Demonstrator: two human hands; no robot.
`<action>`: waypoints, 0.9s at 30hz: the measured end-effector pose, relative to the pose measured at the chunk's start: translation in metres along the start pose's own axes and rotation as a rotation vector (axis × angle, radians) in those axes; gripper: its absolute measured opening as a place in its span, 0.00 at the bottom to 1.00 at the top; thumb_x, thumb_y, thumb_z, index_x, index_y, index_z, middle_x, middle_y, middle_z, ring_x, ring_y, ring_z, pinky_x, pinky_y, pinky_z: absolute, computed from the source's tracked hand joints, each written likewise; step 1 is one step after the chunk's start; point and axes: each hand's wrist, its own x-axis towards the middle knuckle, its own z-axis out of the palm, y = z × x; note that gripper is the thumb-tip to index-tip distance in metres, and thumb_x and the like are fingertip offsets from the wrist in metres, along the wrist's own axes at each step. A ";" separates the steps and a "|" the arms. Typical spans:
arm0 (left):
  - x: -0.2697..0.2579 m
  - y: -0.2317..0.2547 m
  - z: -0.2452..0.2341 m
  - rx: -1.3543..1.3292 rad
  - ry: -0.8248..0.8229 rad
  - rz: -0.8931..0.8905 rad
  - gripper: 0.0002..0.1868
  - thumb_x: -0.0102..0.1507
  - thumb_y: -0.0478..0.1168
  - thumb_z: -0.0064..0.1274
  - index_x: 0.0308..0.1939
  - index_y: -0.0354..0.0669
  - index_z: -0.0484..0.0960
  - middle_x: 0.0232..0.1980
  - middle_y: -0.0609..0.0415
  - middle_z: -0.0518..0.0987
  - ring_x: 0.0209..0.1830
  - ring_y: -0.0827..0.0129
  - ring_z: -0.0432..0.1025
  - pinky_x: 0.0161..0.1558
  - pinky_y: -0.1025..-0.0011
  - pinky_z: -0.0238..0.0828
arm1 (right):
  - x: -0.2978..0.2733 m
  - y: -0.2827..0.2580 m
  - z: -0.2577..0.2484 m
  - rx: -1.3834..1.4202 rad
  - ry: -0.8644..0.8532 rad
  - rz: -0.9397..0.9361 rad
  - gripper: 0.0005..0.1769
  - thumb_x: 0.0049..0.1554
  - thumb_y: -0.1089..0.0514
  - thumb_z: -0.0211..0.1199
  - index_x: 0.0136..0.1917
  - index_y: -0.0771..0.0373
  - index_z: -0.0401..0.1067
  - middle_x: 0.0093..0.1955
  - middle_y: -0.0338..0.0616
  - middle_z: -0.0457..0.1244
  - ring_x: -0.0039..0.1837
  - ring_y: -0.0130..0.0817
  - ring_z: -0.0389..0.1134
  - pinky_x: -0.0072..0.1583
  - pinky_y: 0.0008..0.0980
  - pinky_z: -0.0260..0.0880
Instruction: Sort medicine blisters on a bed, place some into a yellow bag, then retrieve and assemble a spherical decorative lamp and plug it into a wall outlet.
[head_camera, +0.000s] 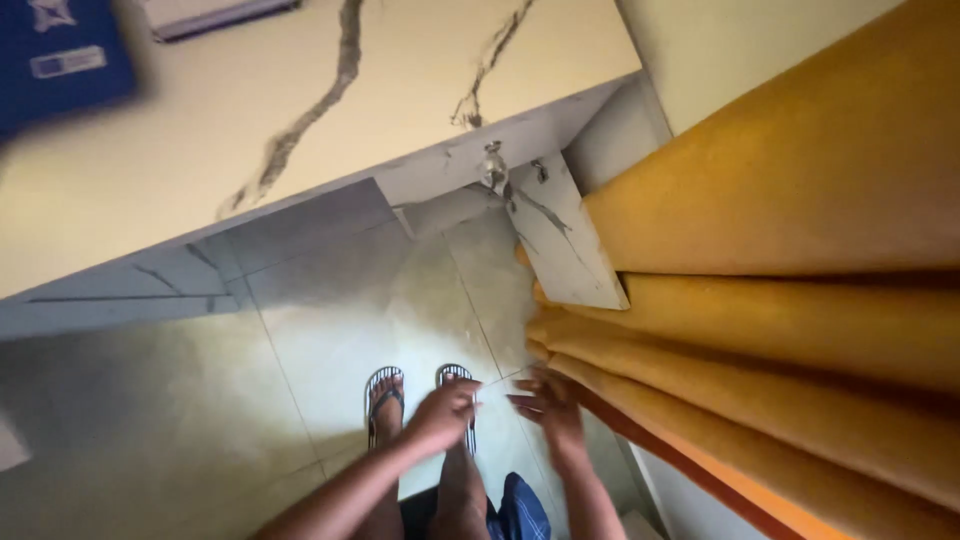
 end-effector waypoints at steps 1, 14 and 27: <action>-0.004 -0.001 -0.013 -0.001 0.007 -0.003 0.22 0.65 0.42 0.58 0.62 0.44 0.77 0.61 0.47 0.81 0.60 0.62 0.78 0.60 0.69 0.74 | -0.005 -0.006 0.011 -0.002 -0.007 0.000 0.23 0.57 0.65 0.51 0.67 0.62 0.65 0.57 0.48 0.69 0.55 0.45 0.75 0.57 0.41 0.77; 0.078 -0.045 -0.034 -0.167 0.253 -0.107 0.12 0.65 0.35 0.53 0.53 0.45 0.82 0.51 0.53 0.86 0.48 0.65 0.82 0.49 0.69 0.79 | 0.136 0.030 0.072 0.043 -0.233 -0.053 0.17 0.61 0.64 0.50 0.61 0.67 0.72 0.53 0.53 0.70 0.50 0.41 0.75 0.54 0.36 0.75; 0.173 -0.085 -0.096 0.281 0.156 0.091 0.22 0.62 0.37 0.58 0.59 0.40 0.74 0.59 0.45 0.77 0.60 0.55 0.75 0.59 0.62 0.73 | 0.250 0.094 0.177 0.500 -0.024 -0.252 0.16 0.59 0.66 0.52 0.59 0.68 0.72 0.54 0.53 0.71 0.54 0.43 0.76 0.58 0.39 0.77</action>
